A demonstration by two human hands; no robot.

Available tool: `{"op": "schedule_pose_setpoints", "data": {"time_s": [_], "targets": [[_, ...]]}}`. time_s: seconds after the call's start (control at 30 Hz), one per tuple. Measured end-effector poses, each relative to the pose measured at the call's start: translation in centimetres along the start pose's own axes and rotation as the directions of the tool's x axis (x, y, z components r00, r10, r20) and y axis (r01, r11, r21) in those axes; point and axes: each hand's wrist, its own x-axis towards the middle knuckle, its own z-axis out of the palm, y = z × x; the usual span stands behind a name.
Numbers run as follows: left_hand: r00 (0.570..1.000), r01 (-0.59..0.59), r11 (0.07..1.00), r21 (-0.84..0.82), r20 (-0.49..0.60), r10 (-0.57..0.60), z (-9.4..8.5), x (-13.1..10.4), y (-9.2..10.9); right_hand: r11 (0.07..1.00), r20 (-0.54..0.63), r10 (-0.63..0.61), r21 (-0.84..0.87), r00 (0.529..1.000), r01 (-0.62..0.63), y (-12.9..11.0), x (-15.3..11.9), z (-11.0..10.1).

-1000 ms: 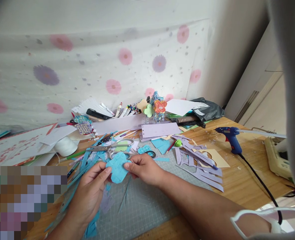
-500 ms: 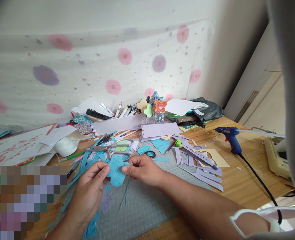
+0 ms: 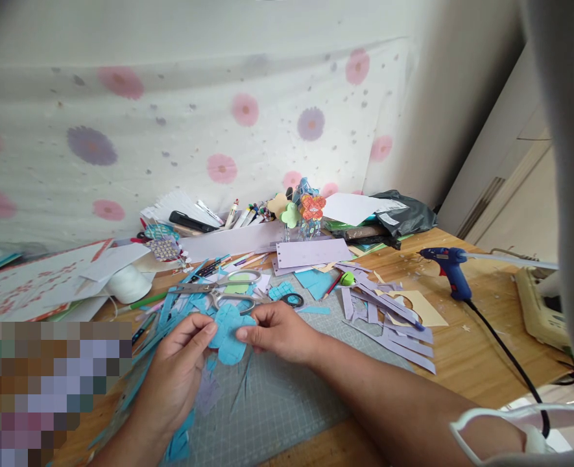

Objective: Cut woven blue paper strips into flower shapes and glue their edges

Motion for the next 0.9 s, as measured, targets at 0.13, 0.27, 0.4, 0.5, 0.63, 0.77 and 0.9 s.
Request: {"op": "schedule_pose_setpoints", "data": {"time_s": [0.13, 0.27, 0.4, 0.5, 0.63, 0.77, 0.9], "targets": [[1.0, 0.007, 1.0, 0.002, 0.001, -0.007, 0.22, -0.06, 0.28, 1.0, 0.02, 0.005, -0.012, 1.0, -0.004, 0.01, 0.02, 0.01], [0.999, 0.014, 1.0, 0.007, 0.035, -0.014, 0.15, 0.06, 0.2, 1.0, 0.021, 0.012, -0.026, 1.0, -0.012, 0.02, -0.04, -0.03], [0.999, 0.009, 1.0, 0.028, 0.044, -0.011, -0.07, 0.12, -0.01, 0.999, 0.024, -0.006, -0.052, 1.0, 0.007, 0.17, -0.08, -0.02], [0.999, 0.007, 0.999, 0.036, 0.049, -0.008, -0.1, 0.04, -0.01, 0.995, 0.042, -0.025, -0.091, 0.999, 0.028, 0.25, -0.09, -0.03], [0.999, 0.013, 0.999, 0.038, 0.038, -0.014, -0.04, -0.04, 0.09, 0.992, 0.067, -0.031, -0.121, 0.997, 0.039, 0.17, -0.08, -0.07], [1.0, 0.005, 0.999, 0.045, 0.025, -0.006, -0.09, 0.03, 0.05, 0.99, 0.072, -0.039, -0.132, 0.997, 0.048, 0.09, 0.01, -0.12], [0.999, 0.005, 0.999, 0.044, 0.037, -0.007, -0.29, 0.07, -0.13, 0.992, 0.078, -0.043, -0.114, 0.996, 0.051, 0.12, 0.06, -0.13]]}}
